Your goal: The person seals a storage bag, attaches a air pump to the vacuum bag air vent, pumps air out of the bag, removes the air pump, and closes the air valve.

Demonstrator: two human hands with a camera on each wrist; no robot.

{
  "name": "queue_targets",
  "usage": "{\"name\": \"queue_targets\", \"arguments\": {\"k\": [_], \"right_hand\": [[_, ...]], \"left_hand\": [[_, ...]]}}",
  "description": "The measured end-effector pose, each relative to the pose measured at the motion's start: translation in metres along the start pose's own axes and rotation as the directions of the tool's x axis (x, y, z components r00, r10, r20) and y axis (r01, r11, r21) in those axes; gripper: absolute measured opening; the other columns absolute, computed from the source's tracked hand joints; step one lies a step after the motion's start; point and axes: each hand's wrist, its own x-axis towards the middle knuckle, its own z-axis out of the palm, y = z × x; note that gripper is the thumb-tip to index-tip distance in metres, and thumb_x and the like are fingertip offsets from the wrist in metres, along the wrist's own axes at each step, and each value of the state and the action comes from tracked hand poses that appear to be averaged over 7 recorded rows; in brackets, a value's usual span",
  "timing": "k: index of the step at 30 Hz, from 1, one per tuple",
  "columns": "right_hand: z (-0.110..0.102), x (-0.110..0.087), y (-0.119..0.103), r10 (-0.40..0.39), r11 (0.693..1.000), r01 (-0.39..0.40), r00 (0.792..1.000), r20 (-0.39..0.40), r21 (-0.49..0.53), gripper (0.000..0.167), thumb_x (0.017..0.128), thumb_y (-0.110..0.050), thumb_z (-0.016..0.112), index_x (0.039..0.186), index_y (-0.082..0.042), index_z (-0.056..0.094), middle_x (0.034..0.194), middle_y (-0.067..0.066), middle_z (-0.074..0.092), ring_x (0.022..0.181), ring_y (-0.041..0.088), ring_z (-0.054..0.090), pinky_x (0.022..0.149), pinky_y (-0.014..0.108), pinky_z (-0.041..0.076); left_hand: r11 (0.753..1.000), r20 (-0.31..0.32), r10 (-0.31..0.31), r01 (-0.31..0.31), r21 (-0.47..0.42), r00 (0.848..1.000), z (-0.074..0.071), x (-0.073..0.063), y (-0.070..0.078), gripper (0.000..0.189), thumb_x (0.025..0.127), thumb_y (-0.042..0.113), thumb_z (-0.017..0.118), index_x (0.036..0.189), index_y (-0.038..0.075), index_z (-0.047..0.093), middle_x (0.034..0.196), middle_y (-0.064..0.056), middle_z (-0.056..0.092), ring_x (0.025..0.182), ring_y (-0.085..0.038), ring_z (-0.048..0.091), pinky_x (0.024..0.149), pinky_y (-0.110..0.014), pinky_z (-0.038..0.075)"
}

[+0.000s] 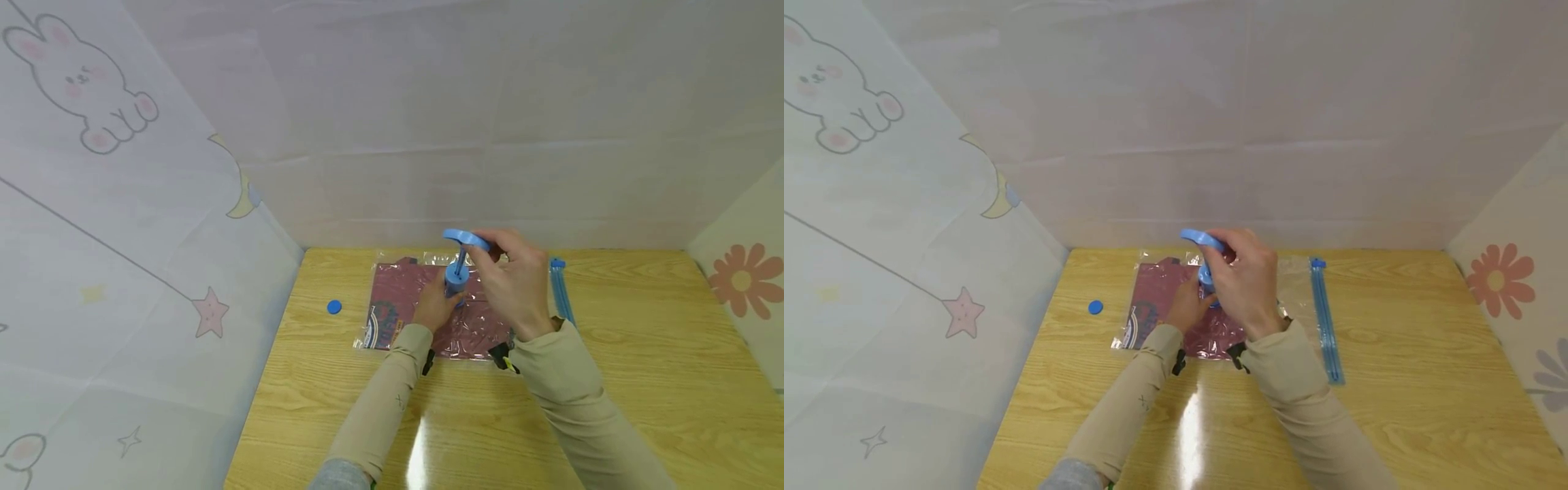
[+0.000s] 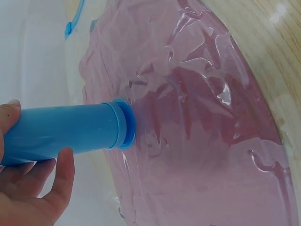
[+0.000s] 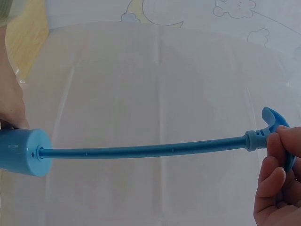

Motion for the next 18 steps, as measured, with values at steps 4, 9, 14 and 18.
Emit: {"name": "queue_targets", "arguments": {"k": [4, 9, 14, 18], "right_hand": [[0.0002, 0.0012, -0.0003, 0.003, 1.000, -0.003, 1.000, 0.006, -0.008, 0.014, 0.082, 0.004, 0.071, 0.095, 0.008, 0.072, 0.082, 0.017, 0.070, 0.067, 0.004, 0.050, 0.061, 0.011, 0.039], [0.0006, 0.0018, 0.0006, 0.014, 1.000, -0.014, 1.000, 0.013, -0.017, 0.015, 0.081, 0.004, 0.072, 0.096, 0.007, 0.072, 0.083, 0.017, 0.071, 0.068, 0.004, 0.051, 0.061, 0.012, 0.040], [0.0016, 0.0028, 0.0010, 0.023, 0.999, -0.022, 1.000, 0.018, -0.026, 0.015, 0.082, 0.002, 0.072, 0.096, 0.006, 0.072, 0.084, 0.016, 0.071, 0.068, 0.004, 0.051, 0.062, 0.012, 0.041], [0.0024, 0.0045, 0.0015, 0.018, 0.999, -0.017, 1.000, 0.025, -0.036, 0.015, 0.083, 0.000, 0.071, 0.097, 0.006, 0.071, 0.084, 0.016, 0.072, 0.068, 0.008, 0.053, 0.062, 0.013, 0.041]], "left_hand": [[1.000, 0.000, -0.008, 0.008, -0.007, 1.000, -0.0005, 0.0004, -0.0006, 0.053, 0.088, 0.023, 0.071, 0.133, 0.012, 0.046, 0.122, -0.012, 0.066, 0.113, -0.028, 0.064, 0.097, -0.041, 0.051], [1.000, 0.008, -0.020, 0.020, -0.016, 1.000, -0.0008, -0.0006, -0.0012, 0.051, 0.088, 0.023, 0.071, 0.133, 0.012, 0.047, 0.121, -0.012, 0.067, 0.112, -0.028, 0.065, 0.096, -0.041, 0.052], [1.000, 0.010, -0.029, 0.029, -0.005, 1.000, -0.0013, -0.0017, -0.0006, 0.051, 0.089, 0.025, 0.070, 0.132, 0.013, 0.047, 0.120, -0.013, 0.068, 0.111, -0.028, 0.065, 0.095, -0.041, 0.053], [0.999, 0.007, -0.036, 0.036, 0.001, 0.999, -0.0013, -0.0026, 0.0001, 0.050, 0.089, 0.025, 0.070, 0.132, 0.013, 0.047, 0.119, -0.013, 0.068, 0.110, -0.029, 0.066, 0.093, -0.041, 0.053]]}}
